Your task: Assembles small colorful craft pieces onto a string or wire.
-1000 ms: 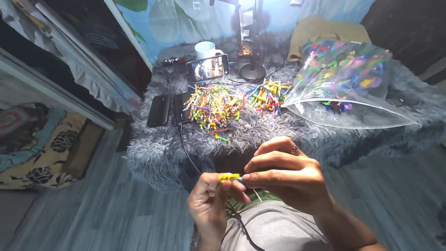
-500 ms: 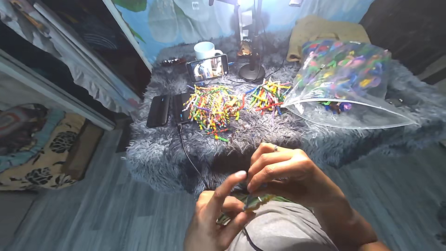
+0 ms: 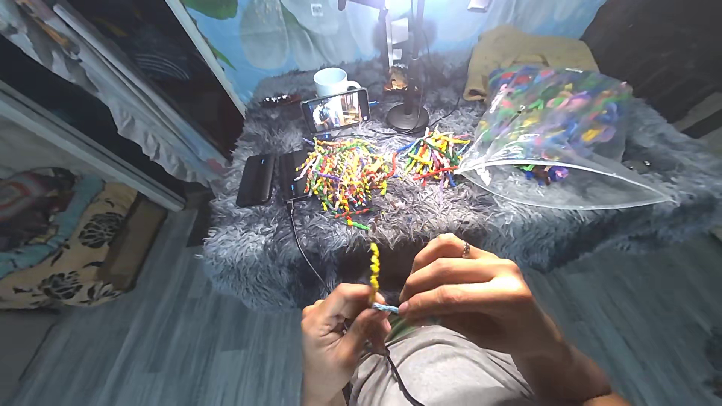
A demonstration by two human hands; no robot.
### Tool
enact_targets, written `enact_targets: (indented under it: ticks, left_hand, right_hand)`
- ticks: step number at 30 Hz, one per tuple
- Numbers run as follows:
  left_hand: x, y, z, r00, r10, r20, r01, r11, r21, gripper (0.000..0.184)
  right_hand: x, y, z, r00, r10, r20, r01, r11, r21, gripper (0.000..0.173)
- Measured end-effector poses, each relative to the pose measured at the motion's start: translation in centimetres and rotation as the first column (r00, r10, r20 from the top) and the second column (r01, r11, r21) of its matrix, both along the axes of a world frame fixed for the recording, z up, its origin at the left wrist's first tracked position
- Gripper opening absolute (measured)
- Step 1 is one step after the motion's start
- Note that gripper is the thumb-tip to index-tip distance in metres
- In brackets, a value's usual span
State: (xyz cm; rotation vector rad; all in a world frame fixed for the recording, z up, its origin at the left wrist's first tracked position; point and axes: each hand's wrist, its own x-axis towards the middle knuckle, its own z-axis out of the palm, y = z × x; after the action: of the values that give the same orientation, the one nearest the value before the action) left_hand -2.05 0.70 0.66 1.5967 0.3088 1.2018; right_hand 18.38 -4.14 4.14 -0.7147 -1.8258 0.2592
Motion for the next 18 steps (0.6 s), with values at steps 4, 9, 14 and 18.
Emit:
enact_targets:
  ticks: [4, 9, 14, 18]
  left_hand:
    - [0.3, -0.6, -0.2, 0.965, -0.019, 0.261, -0.004, 0.996, 0.088, 0.019]
    - [0.3, -0.4, -0.5, 0.959, -0.205, 0.195, 0.160, 0.961, 0.225, 0.014]
    - [-0.3, -0.2, -0.1, 0.980, -0.030, -0.197, 0.082, 0.962, 0.260, 0.048]
    - [-1.1, 0.4, -0.1, 0.899, 0.200, -0.391, -0.012, 0.900, 0.435, 0.033]
  right_hand:
    - [0.0, 0.9, -0.4, 0.979, 0.114, -0.171, -0.129, 0.988, -0.079, 0.012]
    - [0.0, 1.8, -1.2, 0.924, 0.238, -0.300, -0.293, 0.944, -0.153, 0.013]
    - [0.4, 2.0, -0.7, 0.964, 0.202, -0.172, -0.227, 0.963, -0.142, 0.012]
    - [0.9, 1.9, -0.4, 0.985, 0.171, -0.024, -0.173, 0.974, -0.143, 0.013]
